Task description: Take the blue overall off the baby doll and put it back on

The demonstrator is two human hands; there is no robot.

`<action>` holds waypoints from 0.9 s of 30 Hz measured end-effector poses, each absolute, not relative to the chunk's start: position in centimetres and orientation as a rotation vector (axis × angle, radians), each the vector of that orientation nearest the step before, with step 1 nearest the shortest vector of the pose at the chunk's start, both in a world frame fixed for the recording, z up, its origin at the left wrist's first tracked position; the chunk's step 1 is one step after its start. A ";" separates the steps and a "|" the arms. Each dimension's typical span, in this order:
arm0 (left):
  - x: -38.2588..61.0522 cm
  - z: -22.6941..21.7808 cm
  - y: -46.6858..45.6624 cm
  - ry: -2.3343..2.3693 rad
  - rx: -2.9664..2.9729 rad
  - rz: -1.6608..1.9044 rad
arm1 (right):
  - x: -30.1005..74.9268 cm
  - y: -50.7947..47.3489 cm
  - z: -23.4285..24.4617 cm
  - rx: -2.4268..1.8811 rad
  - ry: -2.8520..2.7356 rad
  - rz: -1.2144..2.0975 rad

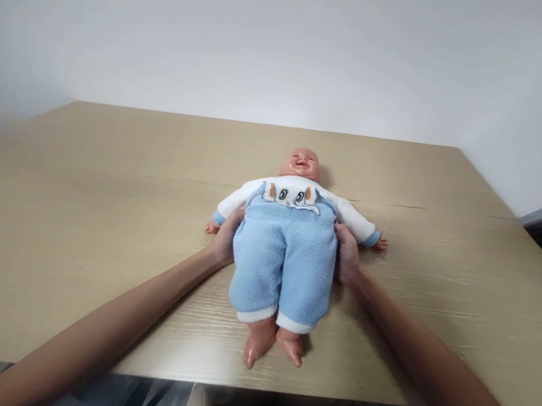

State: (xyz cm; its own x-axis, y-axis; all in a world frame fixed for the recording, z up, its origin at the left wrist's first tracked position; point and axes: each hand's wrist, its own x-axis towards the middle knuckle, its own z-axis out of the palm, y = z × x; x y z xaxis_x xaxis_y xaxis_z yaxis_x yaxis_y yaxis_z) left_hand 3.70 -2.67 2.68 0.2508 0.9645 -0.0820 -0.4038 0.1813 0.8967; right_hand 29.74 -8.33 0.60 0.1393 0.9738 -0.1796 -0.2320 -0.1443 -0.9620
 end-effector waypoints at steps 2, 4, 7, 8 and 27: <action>3.6 2.5 -2.3 0.783 0.911 1.130 | 29.3 -8.5 1.1 -1.233 -0.765 1.304; 3.5 2.2 -2.0 0.766 0.929 1.120 | 29.0 -8.6 1.7 -1.244 -0.711 1.287; 3.3 1.8 -1.7 0.748 0.977 1.121 | 28.8 -8.8 2.6 -1.256 -0.715 1.270; 3.2 1.7 -1.7 0.755 0.990 1.117 | 28.8 -8.9 2.8 -1.251 -0.719 1.283; 2.1 0.7 -1.5 0.811 1.186 1.105 | 29.1 -8.9 1.7 -1.107 -0.653 1.291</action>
State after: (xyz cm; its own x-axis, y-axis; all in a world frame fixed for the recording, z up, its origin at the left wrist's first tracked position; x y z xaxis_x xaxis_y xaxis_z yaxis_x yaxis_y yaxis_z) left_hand 2.13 -1.45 0.70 0.2909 0.9549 0.0603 -0.2290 0.0083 0.9734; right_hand 29.07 -8.95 1.73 0.2127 0.9584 -0.1905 -0.4147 -0.0880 -0.9057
